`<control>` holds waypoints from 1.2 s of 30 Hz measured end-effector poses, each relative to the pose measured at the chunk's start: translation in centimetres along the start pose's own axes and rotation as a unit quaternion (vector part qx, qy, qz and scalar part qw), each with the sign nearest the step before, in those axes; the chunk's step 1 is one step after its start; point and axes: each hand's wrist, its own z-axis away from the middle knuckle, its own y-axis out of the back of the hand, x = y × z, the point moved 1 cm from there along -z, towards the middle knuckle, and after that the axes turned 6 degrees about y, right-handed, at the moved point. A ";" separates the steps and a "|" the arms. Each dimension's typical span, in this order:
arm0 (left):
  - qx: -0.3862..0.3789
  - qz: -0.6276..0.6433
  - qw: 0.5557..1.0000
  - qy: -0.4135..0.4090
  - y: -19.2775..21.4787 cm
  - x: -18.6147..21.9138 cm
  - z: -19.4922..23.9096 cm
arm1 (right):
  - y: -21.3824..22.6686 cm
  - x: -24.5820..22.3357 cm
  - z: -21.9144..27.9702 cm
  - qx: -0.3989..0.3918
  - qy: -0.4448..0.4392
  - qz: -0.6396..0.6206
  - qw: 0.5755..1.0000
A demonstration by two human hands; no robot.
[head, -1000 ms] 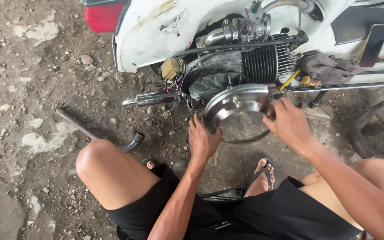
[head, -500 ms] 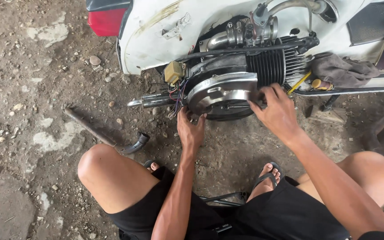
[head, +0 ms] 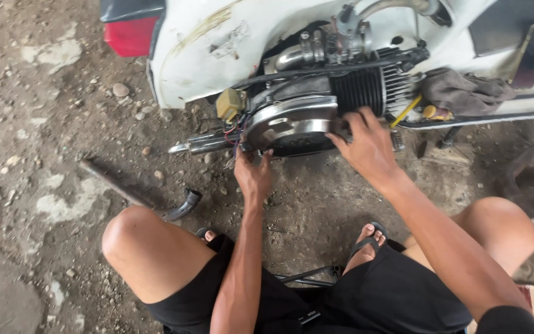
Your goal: Cleaning and repairing motorcycle engine components using a cloth, brush, and screwdriver.
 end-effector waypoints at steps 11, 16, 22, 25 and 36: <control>-0.009 0.003 0.997 0.074 -1.4 -2.2 -1.8 | 1.3 -1.0 -1.1 -0.023 -0.026 -0.026 0.999; -0.011 -0.002 0.997 0.075 -1.2 -0.3 -0.9 | 3.2 0.6 -1.4 -0.002 -0.026 -0.120 0.992; 0.000 -0.004 0.998 0.064 -1.3 -2.0 -1.5 | 4.2 13.3 2.9 0.038 -0.058 0.052 0.996; 0.002 0.005 0.998 0.060 -1.4 -3.1 -1.9 | 1.3 20.6 6.7 -0.141 -0.216 0.117 0.959; -0.004 0.044 0.996 0.072 -0.9 -0.2 -1.3 | -2.1 20.0 6.1 -0.196 -0.342 0.093 0.914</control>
